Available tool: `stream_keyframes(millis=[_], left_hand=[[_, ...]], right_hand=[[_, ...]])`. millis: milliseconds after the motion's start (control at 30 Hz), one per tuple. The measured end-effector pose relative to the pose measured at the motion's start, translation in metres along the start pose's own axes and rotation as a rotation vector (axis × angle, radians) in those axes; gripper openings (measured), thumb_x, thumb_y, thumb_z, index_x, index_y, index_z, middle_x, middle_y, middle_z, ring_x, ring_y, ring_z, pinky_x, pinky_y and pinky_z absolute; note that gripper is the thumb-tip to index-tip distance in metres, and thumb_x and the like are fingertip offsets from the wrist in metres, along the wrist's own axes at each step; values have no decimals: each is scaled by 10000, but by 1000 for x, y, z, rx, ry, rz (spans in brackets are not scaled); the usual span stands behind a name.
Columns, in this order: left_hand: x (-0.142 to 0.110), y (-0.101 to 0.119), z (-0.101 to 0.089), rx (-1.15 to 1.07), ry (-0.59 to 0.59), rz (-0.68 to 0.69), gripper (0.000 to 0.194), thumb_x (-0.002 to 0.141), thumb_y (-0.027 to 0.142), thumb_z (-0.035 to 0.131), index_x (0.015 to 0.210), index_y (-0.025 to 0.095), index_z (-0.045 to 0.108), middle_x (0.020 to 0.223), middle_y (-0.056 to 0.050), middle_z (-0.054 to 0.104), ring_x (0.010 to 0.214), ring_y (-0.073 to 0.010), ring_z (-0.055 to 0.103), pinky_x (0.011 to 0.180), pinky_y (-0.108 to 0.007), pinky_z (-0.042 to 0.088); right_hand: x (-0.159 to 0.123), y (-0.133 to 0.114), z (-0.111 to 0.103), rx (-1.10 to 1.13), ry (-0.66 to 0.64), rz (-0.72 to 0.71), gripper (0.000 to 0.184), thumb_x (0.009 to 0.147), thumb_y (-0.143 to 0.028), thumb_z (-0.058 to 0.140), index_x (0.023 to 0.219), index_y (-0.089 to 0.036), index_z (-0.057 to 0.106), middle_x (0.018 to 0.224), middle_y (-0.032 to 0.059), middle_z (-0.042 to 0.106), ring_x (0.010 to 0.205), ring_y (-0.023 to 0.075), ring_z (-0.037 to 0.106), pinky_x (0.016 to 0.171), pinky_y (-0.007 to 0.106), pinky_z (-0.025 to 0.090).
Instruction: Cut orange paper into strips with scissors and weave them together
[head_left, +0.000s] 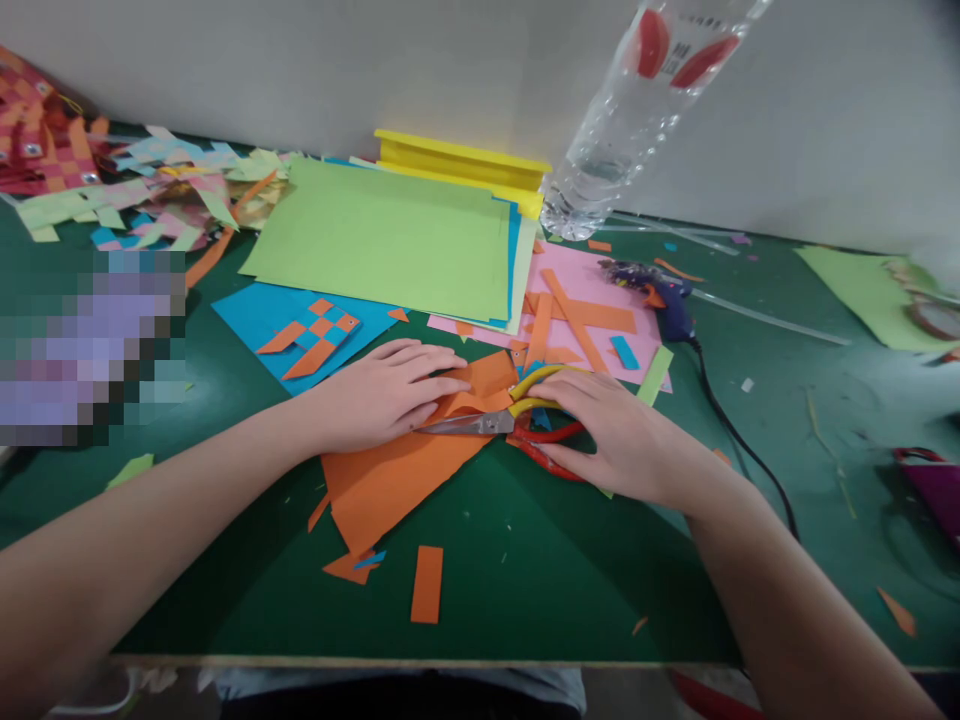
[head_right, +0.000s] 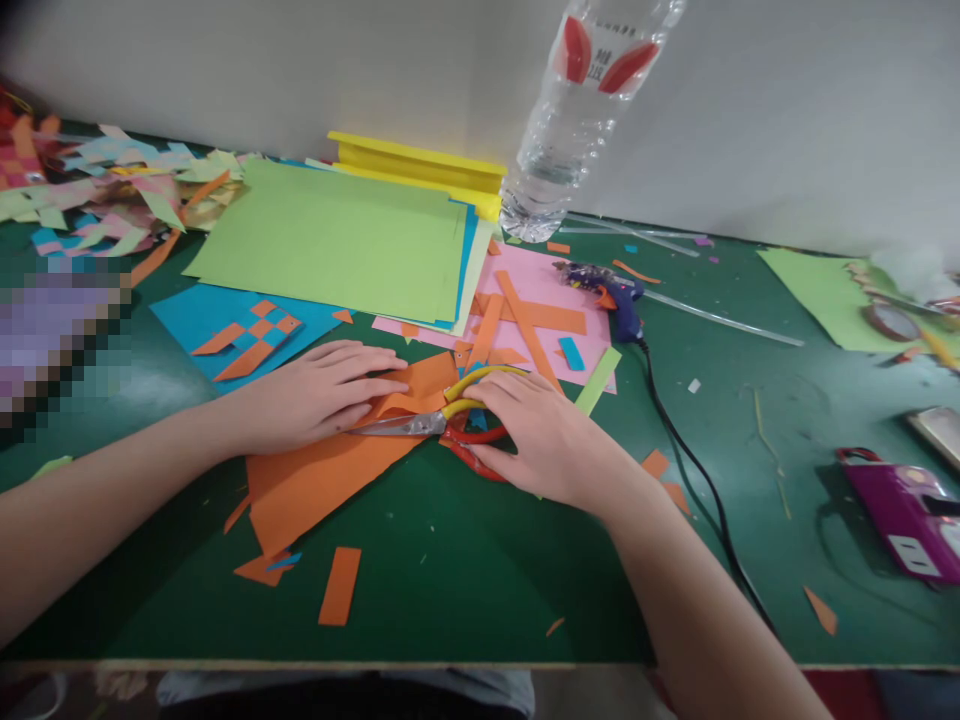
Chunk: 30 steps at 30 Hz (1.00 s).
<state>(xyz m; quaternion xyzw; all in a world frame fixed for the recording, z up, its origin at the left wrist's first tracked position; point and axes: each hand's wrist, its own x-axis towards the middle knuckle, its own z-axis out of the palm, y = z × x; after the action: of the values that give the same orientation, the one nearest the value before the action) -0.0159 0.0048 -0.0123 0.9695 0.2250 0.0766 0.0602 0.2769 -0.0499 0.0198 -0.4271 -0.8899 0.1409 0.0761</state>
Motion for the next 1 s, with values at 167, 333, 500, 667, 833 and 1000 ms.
stream_keyframes(millis=[167,333,500,667,833,1000], left_hand=[[1,0,1,16,-2,8,368,1043,245,302,1342,188,509,1486,-75,464,1393,-232,384,1157,-419,285],[0,0,2,26,17,11,354,1037,241,324,1328,187,519,1475,-77,478,1397,-230,383,1160,-412,283],[1,0,2,24,23,8,355,1036,237,319,1327,189,517,1474,-74,477,1380,-231,403,1145,-416,307],[0,0,2,25,24,8,348,1033,245,340,1333,203,511,1480,-63,470,1385,-227,396,1148,-415,307],[0,-1,4,20,39,6,342,1030,245,352,1328,209,516,1471,-61,480,1375,-226,411,1148,-418,312],[0,0,3,14,36,-2,345,1029,241,350,1328,209,519,1470,-61,484,1376,-227,407,1152,-422,312]], right_hand=[[0,-3,2,-26,-24,29,354,895,-397,583,1197,-213,560,1254,98,647,1196,273,585,1017,489,470],[0,-3,3,-55,-42,22,351,915,-399,560,1209,-207,559,1253,107,639,1209,284,571,1028,499,459],[0,-2,1,-40,-60,-1,336,936,-387,537,1216,-201,554,1251,110,638,1194,287,577,1024,513,462],[-1,0,1,-14,-58,-13,326,945,-388,525,1219,-214,556,1262,100,637,1196,276,578,1017,498,471],[-1,0,1,-4,-38,-17,320,922,-411,557,1185,-230,574,1235,85,652,1171,272,595,984,471,496],[0,-3,1,-10,-41,17,342,917,-417,559,1196,-219,569,1247,86,647,1202,268,581,1011,474,474]])
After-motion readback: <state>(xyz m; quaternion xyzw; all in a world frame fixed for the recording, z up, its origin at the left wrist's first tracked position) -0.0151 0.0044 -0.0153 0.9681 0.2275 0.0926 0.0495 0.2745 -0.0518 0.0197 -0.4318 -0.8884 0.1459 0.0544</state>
